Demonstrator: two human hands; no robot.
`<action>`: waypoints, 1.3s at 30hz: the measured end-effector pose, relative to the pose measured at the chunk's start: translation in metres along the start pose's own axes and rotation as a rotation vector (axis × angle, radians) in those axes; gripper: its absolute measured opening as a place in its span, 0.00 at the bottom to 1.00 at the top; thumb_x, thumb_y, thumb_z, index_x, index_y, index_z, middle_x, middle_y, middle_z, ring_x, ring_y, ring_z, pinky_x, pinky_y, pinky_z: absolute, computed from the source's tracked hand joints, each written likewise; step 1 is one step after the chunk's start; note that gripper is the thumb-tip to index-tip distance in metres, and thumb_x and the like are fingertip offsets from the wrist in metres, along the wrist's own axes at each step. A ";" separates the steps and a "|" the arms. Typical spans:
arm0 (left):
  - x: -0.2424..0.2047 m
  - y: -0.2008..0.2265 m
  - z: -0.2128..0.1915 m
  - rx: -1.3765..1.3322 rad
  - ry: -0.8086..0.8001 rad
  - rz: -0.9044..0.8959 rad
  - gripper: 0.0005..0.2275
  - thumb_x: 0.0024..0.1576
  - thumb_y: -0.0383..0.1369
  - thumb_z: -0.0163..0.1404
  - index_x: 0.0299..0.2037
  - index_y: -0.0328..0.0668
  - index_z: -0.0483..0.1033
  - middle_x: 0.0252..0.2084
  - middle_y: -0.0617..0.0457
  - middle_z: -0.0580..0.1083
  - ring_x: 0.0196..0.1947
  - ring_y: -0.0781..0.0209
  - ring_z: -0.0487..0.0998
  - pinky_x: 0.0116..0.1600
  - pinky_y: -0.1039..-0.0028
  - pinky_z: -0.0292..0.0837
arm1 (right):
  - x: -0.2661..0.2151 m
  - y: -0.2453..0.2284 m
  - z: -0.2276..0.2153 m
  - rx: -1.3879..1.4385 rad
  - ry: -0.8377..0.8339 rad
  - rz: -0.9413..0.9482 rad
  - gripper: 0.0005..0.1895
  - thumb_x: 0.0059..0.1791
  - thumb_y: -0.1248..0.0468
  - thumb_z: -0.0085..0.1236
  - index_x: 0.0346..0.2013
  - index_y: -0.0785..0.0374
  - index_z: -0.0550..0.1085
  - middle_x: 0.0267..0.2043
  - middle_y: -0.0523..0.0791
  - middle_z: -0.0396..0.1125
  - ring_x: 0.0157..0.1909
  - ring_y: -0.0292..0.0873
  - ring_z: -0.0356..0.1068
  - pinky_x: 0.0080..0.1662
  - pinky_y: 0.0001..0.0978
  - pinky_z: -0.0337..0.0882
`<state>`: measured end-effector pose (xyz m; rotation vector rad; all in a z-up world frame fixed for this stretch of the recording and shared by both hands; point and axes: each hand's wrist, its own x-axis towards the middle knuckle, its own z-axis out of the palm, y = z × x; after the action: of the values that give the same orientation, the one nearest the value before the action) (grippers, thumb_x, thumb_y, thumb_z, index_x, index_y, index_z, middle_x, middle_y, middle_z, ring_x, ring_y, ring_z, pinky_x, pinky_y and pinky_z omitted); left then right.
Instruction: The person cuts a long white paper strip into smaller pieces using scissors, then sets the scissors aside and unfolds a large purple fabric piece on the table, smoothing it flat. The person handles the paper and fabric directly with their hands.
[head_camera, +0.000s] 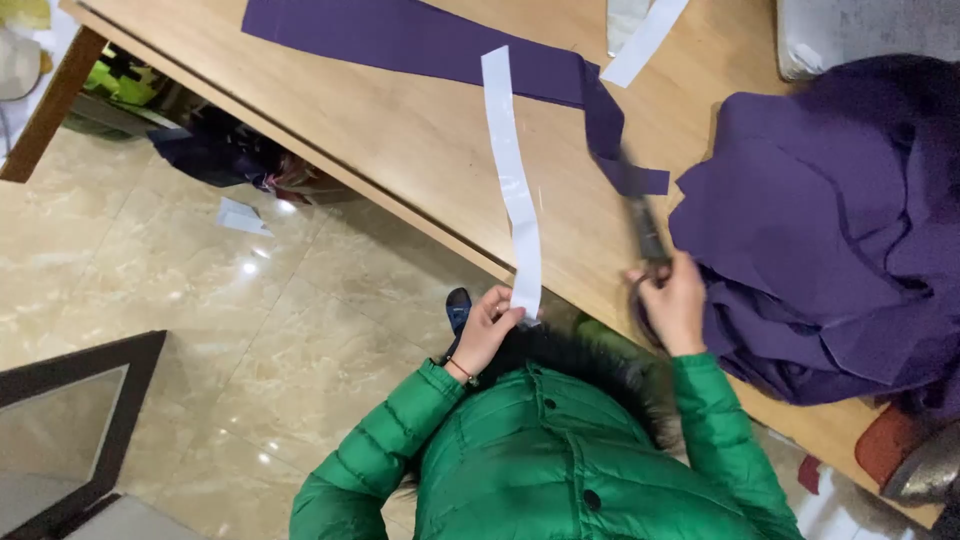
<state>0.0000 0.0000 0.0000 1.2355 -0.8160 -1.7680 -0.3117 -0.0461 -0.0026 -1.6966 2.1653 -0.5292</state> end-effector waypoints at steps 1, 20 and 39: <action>-0.005 0.006 0.002 -0.003 0.011 0.006 0.05 0.60 0.31 0.55 0.43 0.43 0.77 0.36 0.53 0.81 0.39 0.69 0.74 0.51 0.72 0.72 | 0.008 0.008 -0.004 0.002 -0.004 -0.012 0.27 0.43 0.50 0.76 0.42 0.66 0.72 0.33 0.53 0.68 0.40 0.60 0.72 0.44 0.54 0.72; -0.020 -0.008 0.012 0.002 0.347 0.157 0.09 0.61 0.27 0.55 0.49 0.35 0.78 0.36 0.45 0.80 0.36 0.62 0.81 0.36 0.77 0.79 | 0.071 -0.065 -0.007 -0.246 -0.102 -0.524 0.22 0.58 0.54 0.54 0.64 0.60 0.71 0.60 0.54 0.65 0.62 0.60 0.65 0.56 0.56 0.66; 0.011 0.068 -0.120 0.109 0.400 0.381 0.07 0.62 0.27 0.55 0.48 0.40 0.79 0.37 0.54 0.80 0.40 0.73 0.73 0.47 0.75 0.75 | 0.097 -0.218 0.108 -0.212 -0.337 -0.716 0.31 0.56 0.37 0.41 0.70 0.42 0.63 0.79 0.47 0.48 0.79 0.56 0.43 0.70 0.75 0.35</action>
<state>0.1285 -0.0475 0.0159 1.3437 -0.8498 -1.1384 -0.0975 -0.1969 0.0055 -2.4670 1.3837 -0.1529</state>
